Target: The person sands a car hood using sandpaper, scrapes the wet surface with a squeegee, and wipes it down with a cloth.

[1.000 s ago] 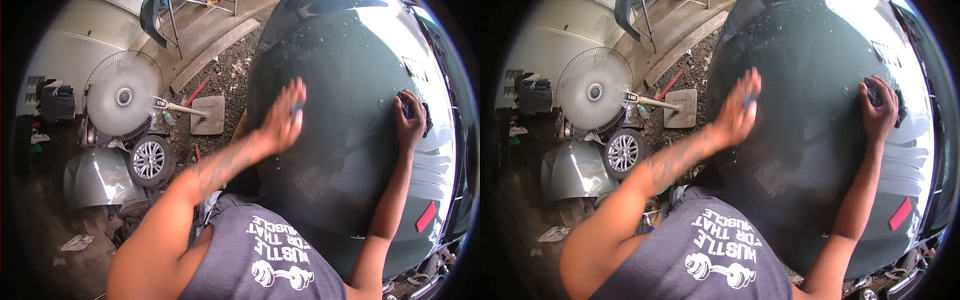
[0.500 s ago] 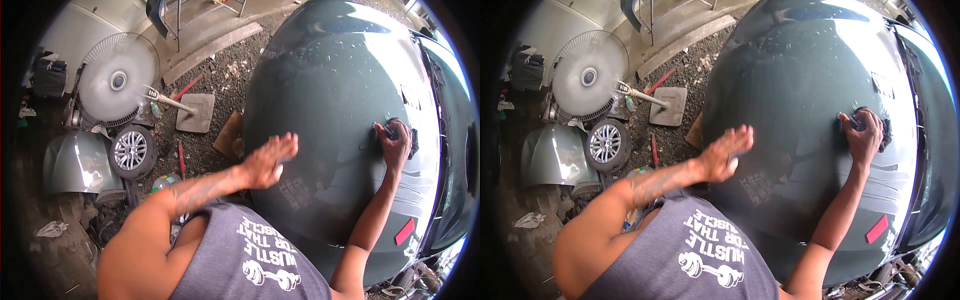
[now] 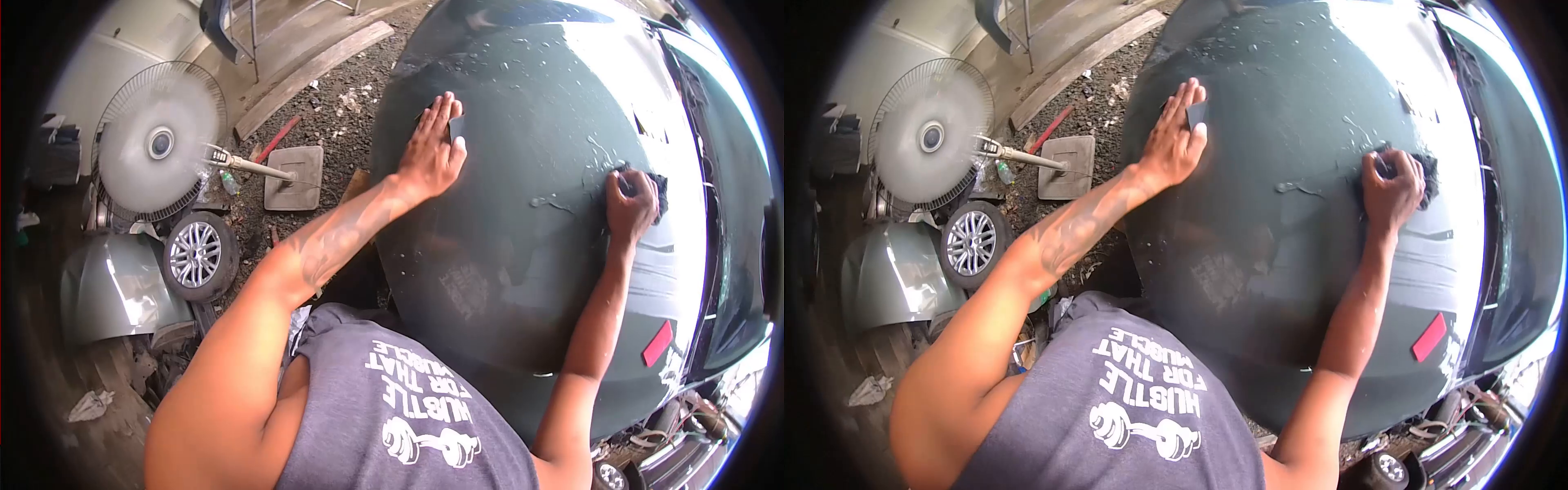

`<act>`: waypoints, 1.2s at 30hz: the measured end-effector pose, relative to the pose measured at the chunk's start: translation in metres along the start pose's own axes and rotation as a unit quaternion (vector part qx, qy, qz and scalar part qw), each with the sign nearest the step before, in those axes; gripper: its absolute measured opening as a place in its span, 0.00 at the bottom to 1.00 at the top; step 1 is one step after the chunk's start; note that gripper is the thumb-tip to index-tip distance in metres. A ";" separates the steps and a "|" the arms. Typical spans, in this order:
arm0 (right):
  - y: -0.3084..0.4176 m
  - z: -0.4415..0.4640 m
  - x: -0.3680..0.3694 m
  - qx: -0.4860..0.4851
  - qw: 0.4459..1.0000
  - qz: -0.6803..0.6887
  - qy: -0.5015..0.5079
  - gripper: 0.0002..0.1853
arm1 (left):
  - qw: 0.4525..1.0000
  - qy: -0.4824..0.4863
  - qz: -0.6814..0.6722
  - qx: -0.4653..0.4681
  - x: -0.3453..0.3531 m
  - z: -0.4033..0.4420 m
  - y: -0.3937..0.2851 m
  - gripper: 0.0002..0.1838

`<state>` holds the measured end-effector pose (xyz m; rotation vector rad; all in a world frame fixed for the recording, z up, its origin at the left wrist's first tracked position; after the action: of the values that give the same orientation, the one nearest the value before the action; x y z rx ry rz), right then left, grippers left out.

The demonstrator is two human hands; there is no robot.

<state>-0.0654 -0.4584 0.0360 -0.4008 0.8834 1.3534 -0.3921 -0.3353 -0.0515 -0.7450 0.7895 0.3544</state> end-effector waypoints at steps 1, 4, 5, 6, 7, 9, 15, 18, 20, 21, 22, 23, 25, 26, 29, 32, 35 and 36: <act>-0.002 0.002 0.000 -0.010 1.000 0.004 0.003 0.08 | 0.999 0.030 -0.028 0.012 -0.005 -0.016 -0.019 0.32; -0.001 0.002 0.001 -0.014 0.999 0.027 -0.015 0.07 | 0.973 0.222 -0.043 0.048 -0.035 -0.096 -0.109 0.40; -0.002 0.002 0.001 -0.011 1.000 0.024 -0.008 0.08 | 0.965 0.224 -0.088 0.109 -0.029 -0.127 -0.124 0.40; -0.002 0.003 0.000 -0.007 1.000 0.025 -0.008 0.08 | 0.964 0.227 -0.087 0.110 -0.026 -0.117 -0.123 0.40; -0.001 0.002 -0.001 -0.008 1.000 0.028 -0.003 0.08 | 0.965 0.211 -0.091 0.125 -0.024 -0.092 -0.119 0.39; 0.000 0.003 -0.002 -0.014 0.999 0.033 -0.008 0.08 | 0.976 0.184 -0.062 0.097 -0.017 -0.030 -0.104 0.36; -0.003 0.002 0.000 -0.026 0.999 0.042 -0.016 0.09 | 0.971 0.179 -0.083 0.139 -0.018 -0.075 -0.106 0.38; -0.001 0.003 -0.003 -0.033 0.999 0.039 -0.016 0.09 | 0.958 0.243 -0.086 0.124 -0.037 -0.051 -0.089 0.36; 0.000 0.003 -0.004 -0.030 0.999 0.040 -0.009 0.09 | 0.987 0.110 -0.093 0.066 -0.017 0.009 -0.043 0.31; 0.000 0.003 -0.003 -0.024 0.999 0.038 -0.008 0.10 | 0.996 0.062 -0.033 0.052 0.009 0.036 -0.008 0.30; -0.001 -0.001 -0.003 -0.021 0.999 0.040 -0.009 0.10 | 0.992 0.041 0.069 0.095 0.031 0.041 0.014 0.31; -0.004 -0.002 -0.001 -0.024 0.999 0.038 -0.009 0.10 | 0.996 0.048 0.010 0.075 0.016 0.023 -0.008 0.32; -0.004 0.002 0.001 -0.027 0.999 0.039 -0.017 0.10 | 0.989 0.121 -0.046 0.076 -0.024 -0.042 -0.070 0.35; -0.003 0.002 0.002 -0.021 0.999 0.042 -0.015 0.10 | 0.979 0.170 -0.068 0.091 -0.027 -0.081 -0.089 0.37; -0.001 0.005 -0.002 -0.018 0.999 0.035 -0.001 0.10 | 0.971 0.204 -0.019 0.125 -0.024 -0.094 -0.123 0.39; 0.000 0.005 -0.002 -0.019 0.999 0.031 -0.012 0.10 | 0.979 0.170 -0.009 0.115 0.010 -0.032 -0.128 0.40; -0.002 0.006 -0.003 -0.022 0.999 0.038 -0.006 0.10 | 0.976 0.183 -0.007 0.119 -0.001 -0.064 -0.147 0.40; -0.004 0.006 -0.001 -0.017 0.999 0.048 -0.001 0.10 | 0.962 0.235 -0.024 0.139 -0.011 -0.091 -0.156 0.40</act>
<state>-0.0601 -0.4557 0.0392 -0.3861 0.8880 1.4585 -0.3610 -0.5095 -0.0130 -0.5857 1.2379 0.0145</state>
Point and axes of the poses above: each hand's wrist, its own z-axis towards the middle knuckle, its own x-axis out of the palm, y = z × x, the point moved 2 cm from there along z, towards the middle knuckle, and after that the axes turned 2 degrees about -x, right-handed, at the moved point
